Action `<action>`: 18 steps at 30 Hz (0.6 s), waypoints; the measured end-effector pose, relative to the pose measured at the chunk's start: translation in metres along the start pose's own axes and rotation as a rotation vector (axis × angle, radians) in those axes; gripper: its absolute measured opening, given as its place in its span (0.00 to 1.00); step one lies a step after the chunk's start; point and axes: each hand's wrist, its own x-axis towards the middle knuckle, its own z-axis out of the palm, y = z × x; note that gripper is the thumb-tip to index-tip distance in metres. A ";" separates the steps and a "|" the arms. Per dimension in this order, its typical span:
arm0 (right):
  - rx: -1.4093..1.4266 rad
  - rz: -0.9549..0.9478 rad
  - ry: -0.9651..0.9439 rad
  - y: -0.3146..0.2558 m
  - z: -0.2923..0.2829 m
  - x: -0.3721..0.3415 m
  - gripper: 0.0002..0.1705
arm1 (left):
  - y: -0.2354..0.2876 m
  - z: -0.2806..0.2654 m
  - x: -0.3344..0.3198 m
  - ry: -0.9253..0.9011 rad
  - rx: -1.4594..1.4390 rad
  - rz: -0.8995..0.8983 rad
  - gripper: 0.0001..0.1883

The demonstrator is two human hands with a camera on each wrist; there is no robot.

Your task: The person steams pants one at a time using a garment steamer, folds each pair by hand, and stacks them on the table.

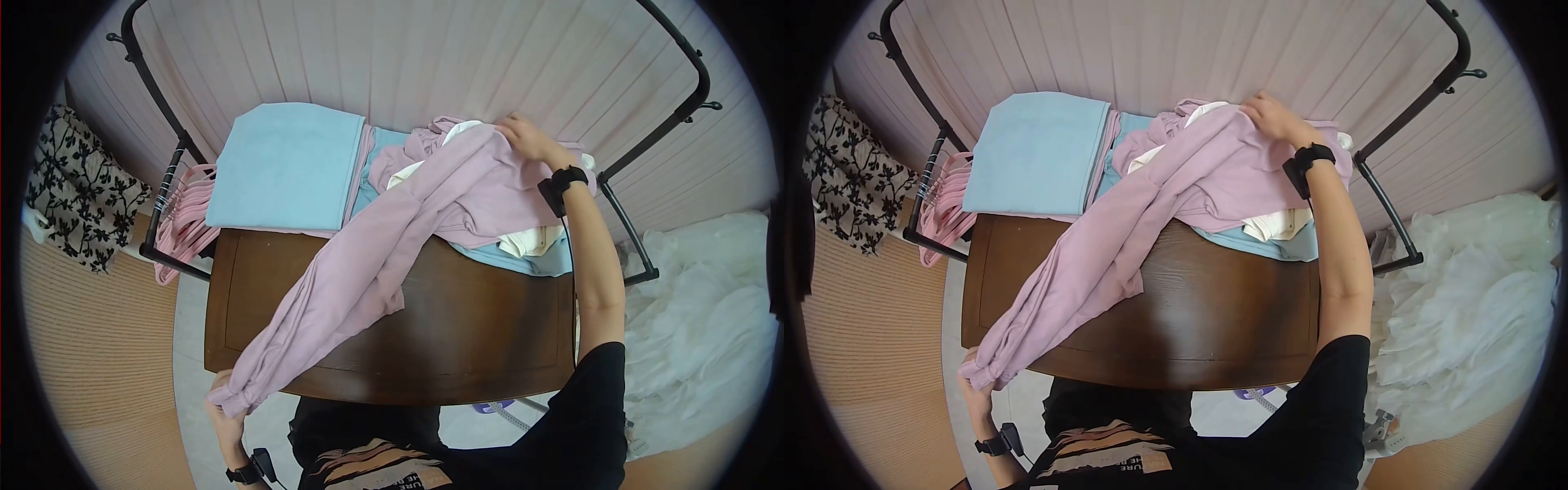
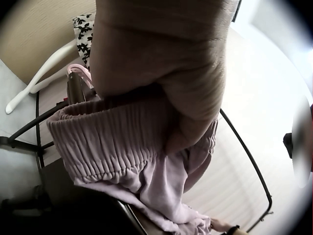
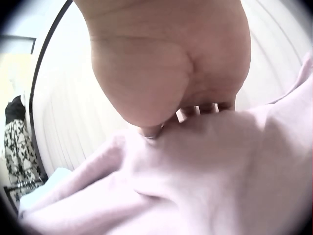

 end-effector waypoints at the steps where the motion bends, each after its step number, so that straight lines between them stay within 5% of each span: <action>1: -0.075 -0.162 0.041 0.001 0.004 -0.001 0.17 | 0.002 -0.005 0.002 -0.096 0.095 0.050 0.21; 5: -0.190 -0.231 0.048 -0.020 -0.007 -0.018 0.13 | 0.009 -0.026 0.012 -0.226 0.209 0.229 0.16; 11: -0.428 -0.085 0.148 -0.103 -0.041 -0.055 0.27 | -0.033 -0.068 0.017 0.084 -0.272 0.374 0.13; 13: -0.322 -0.339 0.249 -0.145 -0.026 -0.065 0.36 | -0.040 -0.070 0.022 0.028 -0.238 0.378 0.13; 14: -0.325 -0.333 0.238 -0.163 -0.020 -0.070 0.36 | -0.041 -0.069 0.025 0.022 -0.243 0.368 0.13; 16: -0.118 -0.596 -0.091 -0.193 -0.010 -0.079 0.40 | -0.041 -0.063 0.031 -0.021 -0.160 0.367 0.12; 18: -0.153 -0.546 -0.134 -0.196 0.010 -0.091 0.40 | -0.050 -0.062 0.034 0.001 -0.225 0.310 0.11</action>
